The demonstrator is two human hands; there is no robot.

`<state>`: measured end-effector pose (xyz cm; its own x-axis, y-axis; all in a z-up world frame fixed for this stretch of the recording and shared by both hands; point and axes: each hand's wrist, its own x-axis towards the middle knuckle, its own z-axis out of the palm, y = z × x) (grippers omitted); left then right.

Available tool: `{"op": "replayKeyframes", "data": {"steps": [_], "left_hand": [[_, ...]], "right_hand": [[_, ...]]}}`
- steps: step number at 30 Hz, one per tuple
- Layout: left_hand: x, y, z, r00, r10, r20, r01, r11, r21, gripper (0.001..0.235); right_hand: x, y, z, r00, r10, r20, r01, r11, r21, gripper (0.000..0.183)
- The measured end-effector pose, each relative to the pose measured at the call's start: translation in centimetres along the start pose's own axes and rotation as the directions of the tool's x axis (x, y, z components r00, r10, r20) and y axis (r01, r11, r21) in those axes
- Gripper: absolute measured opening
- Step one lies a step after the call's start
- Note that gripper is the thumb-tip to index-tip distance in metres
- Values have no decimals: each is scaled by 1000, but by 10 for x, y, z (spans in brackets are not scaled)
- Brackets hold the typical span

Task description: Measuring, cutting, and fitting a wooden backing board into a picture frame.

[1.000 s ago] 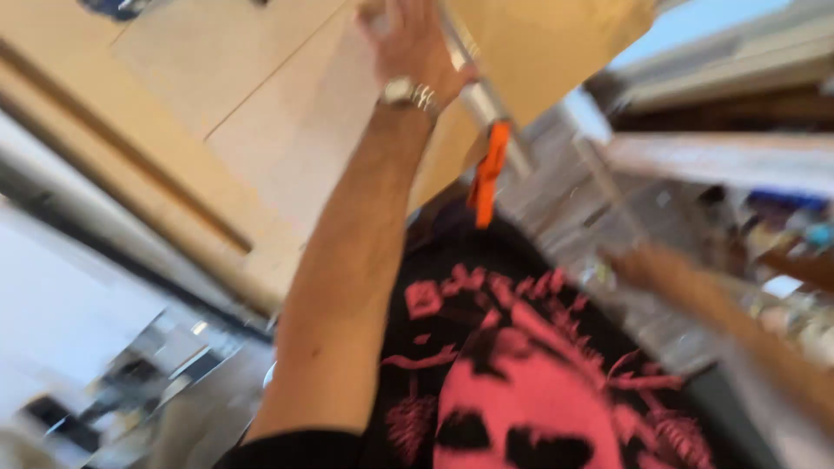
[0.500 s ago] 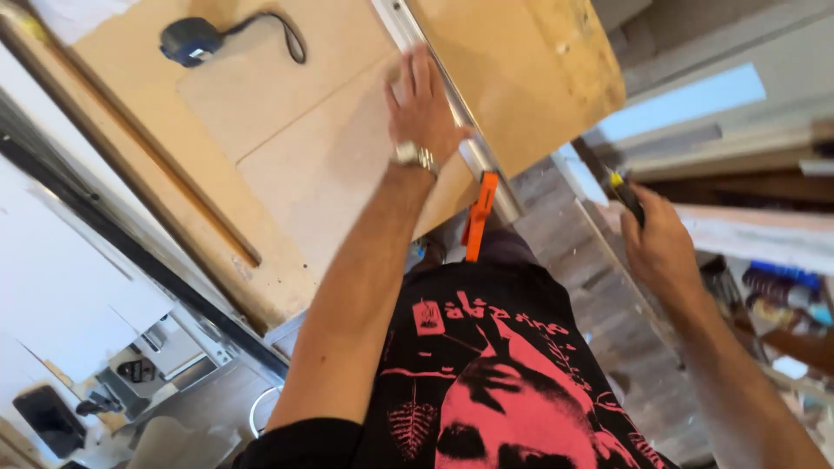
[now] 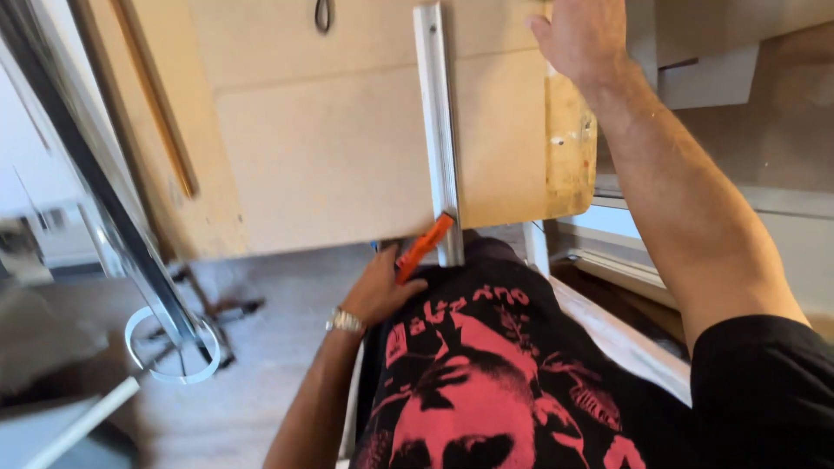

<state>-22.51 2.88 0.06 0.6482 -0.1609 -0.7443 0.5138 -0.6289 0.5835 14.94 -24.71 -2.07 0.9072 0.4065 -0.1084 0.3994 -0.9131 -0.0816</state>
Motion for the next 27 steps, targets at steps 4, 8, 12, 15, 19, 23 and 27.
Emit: {"op": "replayKeyframes", "data": {"steps": [4, 8, 12, 15, 19, 23, 27], "left_hand": [[27, 17, 17, 994, -72, -77, 65, 994, -92, 67], [44, 19, 32, 975, -223, -2, 223, 975, -7, 66], [49, 27, 27, 963, -269, 3, 268, 962, 50, 60], [58, 19, 36, 968, -253, -6, 252, 964, 84, 50], [25, -8, 35, 976, -216, 25, 214, 974, 77, 46], [-46, 10, -21, 955, -242, -174, 244, 970, -9, 44], [-64, -24, -75, 549, -115, -828, 384, 915, 127, 41]], "right_hand": [[-40, -36, 4, 900, -363, -239, 400, 907, 131, 45], [-128, -101, -12, 948, -317, 31, 276, 865, 418, 49], [-153, -125, -10, 953, -267, 140, 195, 899, 391, 64], [-146, -131, -22, 933, -226, 279, 114, 924, 366, 61], [-151, -122, 1, 953, -282, 111, 232, 916, 328, 66], [-154, -137, 2, 985, -119, 126, 72, 941, 330, 64], [-162, -173, -7, 968, 90, 235, -171, 921, 351, 87]]}}
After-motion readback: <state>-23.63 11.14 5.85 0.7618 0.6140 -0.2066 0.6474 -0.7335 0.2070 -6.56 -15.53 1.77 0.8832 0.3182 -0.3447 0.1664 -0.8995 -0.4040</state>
